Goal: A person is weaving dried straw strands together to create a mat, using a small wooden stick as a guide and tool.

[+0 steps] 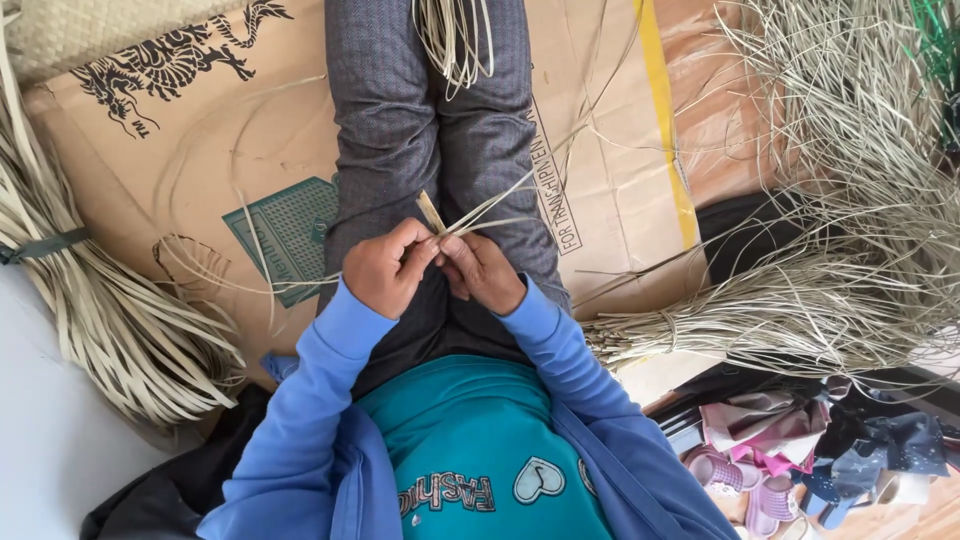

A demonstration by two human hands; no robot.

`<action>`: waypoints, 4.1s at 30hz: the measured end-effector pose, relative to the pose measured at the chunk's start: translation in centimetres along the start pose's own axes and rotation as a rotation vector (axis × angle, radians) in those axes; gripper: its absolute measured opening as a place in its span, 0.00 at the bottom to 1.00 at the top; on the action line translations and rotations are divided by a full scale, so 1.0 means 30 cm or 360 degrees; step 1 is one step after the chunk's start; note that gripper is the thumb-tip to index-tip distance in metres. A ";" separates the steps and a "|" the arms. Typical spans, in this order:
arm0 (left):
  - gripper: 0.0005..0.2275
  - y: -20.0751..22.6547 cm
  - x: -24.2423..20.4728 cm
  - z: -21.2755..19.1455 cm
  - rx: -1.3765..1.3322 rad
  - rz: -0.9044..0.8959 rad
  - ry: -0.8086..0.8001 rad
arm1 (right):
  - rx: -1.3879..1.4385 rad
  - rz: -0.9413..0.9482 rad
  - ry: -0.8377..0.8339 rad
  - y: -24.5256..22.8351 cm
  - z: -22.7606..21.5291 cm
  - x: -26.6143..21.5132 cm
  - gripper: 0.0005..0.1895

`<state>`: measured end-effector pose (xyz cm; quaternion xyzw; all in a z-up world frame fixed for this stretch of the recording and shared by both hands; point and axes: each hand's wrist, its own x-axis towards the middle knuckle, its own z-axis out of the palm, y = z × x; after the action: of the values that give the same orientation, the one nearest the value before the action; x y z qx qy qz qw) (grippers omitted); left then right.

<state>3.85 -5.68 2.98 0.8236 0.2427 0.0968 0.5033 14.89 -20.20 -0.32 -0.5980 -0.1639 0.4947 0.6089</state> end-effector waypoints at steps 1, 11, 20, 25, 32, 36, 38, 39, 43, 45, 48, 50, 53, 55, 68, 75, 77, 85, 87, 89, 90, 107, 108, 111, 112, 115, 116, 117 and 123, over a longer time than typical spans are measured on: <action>0.07 0.006 0.000 -0.009 -0.0002 -0.0001 -0.0003 | 0.0000 0.0002 0.0003 0.003 -0.006 -0.003 0.25; 0.09 0.054 0.009 -0.096 0.0004 0.0118 -0.0217 | 0.0329 0.0223 0.0025 -0.061 -0.016 -0.021 0.28; 0.08 -0.025 0.005 -0.237 0.0202 0.0020 -0.0316 | 0.0641 0.0158 0.0043 -0.098 -0.134 -0.019 0.29; 0.07 -0.220 -0.058 -0.366 0.0333 -0.0126 -0.0250 | 0.0803 0.0156 0.0163 -0.120 -0.242 -0.021 0.27; 0.05 -0.350 -0.089 -0.523 0.0695 0.0096 -0.0018 | 0.0531 0.0102 0.0018 -0.078 -0.184 -0.024 0.24; 0.25 -0.331 -0.101 -0.469 0.1892 0.0166 0.0516 | 0.0107 0.0134 0.0342 0.004 0.018 -0.011 0.19; 0.28 -0.209 -0.061 -0.318 0.1647 0.0291 0.0521 | -0.0128 -0.0050 0.0337 0.042 0.042 0.006 0.19; 0.32 -0.151 -0.041 -0.243 0.1396 0.0416 0.0522 | -0.0362 -0.0235 0.0335 0.063 0.056 0.014 0.19; 0.34 0.058 -0.025 -0.088 0.1019 0.0476 0.0323 | -0.0559 -0.0361 0.0317 -0.013 0.058 -0.009 0.18; 0.43 0.090 -0.014 -0.050 0.1034 0.0459 0.0601 | -0.0641 -0.0410 0.0350 -0.076 0.069 -0.015 0.17; 0.32 0.129 0.001 -0.056 0.0703 0.0588 0.0875 | -0.0645 -0.0457 0.0395 0.014 0.009 -0.018 0.16; 0.30 0.106 0.004 -0.014 0.0597 0.0547 0.0702 | -0.0636 -0.0493 0.0407 0.023 -0.005 -0.025 0.17; 0.13 0.070 0.006 0.017 0.0504 0.0557 0.0433 | -0.0691 -0.0560 0.0414 -0.046 0.015 -0.022 0.16; 0.06 0.025 0.001 0.039 0.0507 0.0601 0.0323 | -0.0758 -0.0575 0.0419 -0.054 0.010 -0.032 0.15; 0.02 -0.023 0.015 0.057 0.0023 0.0233 0.0026 | -0.1030 -0.0191 0.0175 -0.024 -0.101 -0.039 0.19; 0.03 0.006 0.015 0.034 -0.0108 -0.0033 0.0190 | -0.0552 -0.0046 -0.0557 -0.143 -0.219 -0.144 0.13; 0.02 0.020 0.014 0.046 -0.0121 -0.0029 0.0171 | -0.0497 -0.0335 -0.0392 -0.245 -0.145 -0.125 0.16; 0.02 0.092 0.010 0.048 -0.0186 -0.0027 0.0052 | -0.0969 -0.1013 0.0194 -0.202 -0.093 -0.036 0.23; 0.02 0.084 0.010 0.047 -0.0233 0.0007 0.0031 | -0.1099 -0.1128 0.0244 -0.186 -0.105 -0.031 0.21; 0.02 0.077 0.006 0.048 -0.0231 0.0016 0.0002 | -0.1134 -0.1149 0.0280 -0.177 -0.109 -0.025 0.21; 0.02 0.074 0.005 0.046 -0.0225 0.0020 -0.0019 | -0.1164 -0.1173 0.0304 -0.173 -0.111 -0.021 0.21; 0.02 0.071 -0.004 0.027 0.0030 0.0256 -0.0012 | -0.0920 -0.1510 0.0149 -0.051 -0.115 0.065 0.18; 0.04 0.058 -0.009 0.031 0.0170 0.0327 -0.0002 | -0.0909 -0.1438 0.0134 -0.024 -0.126 0.062 0.16; 0.03 0.039 -0.020 0.035 0.0285 0.0383 0.0116 | -0.1295 -0.1369 0.0368 -0.073 -0.119 0.034 0.18; 0.03 0.053 -0.020 0.030 0.0285 0.0383 0.0118 | -0.1296 -0.1371 0.0366 -0.111 -0.109 0.028 0.18; 0.06 0.090 -0.022 0.011 0.0232 0.0407 0.0104 | -0.1674 -0.1309 0.0472 -0.240 -0.076 0.013 0.24; 0.07 0.099 -0.026 0.004 0.0260 0.0448 0.0104 | -0.1778 -0.1258 0.0615 -0.290 -0.065 0.007 0.26; 0.08 0.109 -0.030 -0.003 0.0289 0.0489 0.0103 | -0.1879 -0.1205 0.0758 -0.341 -0.055 0.001 0.27; 0.09 0.131 -0.022 -0.187 0.0308 0.0525 -0.0024 | -0.2484 -0.0871 0.1448 -0.070 -0.492 0.064 0.29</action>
<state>2.21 -3.08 9.15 0.8975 0.1087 0.1481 0.4009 28.30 -26.59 -2.60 -0.9132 -0.3302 -0.1958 0.1369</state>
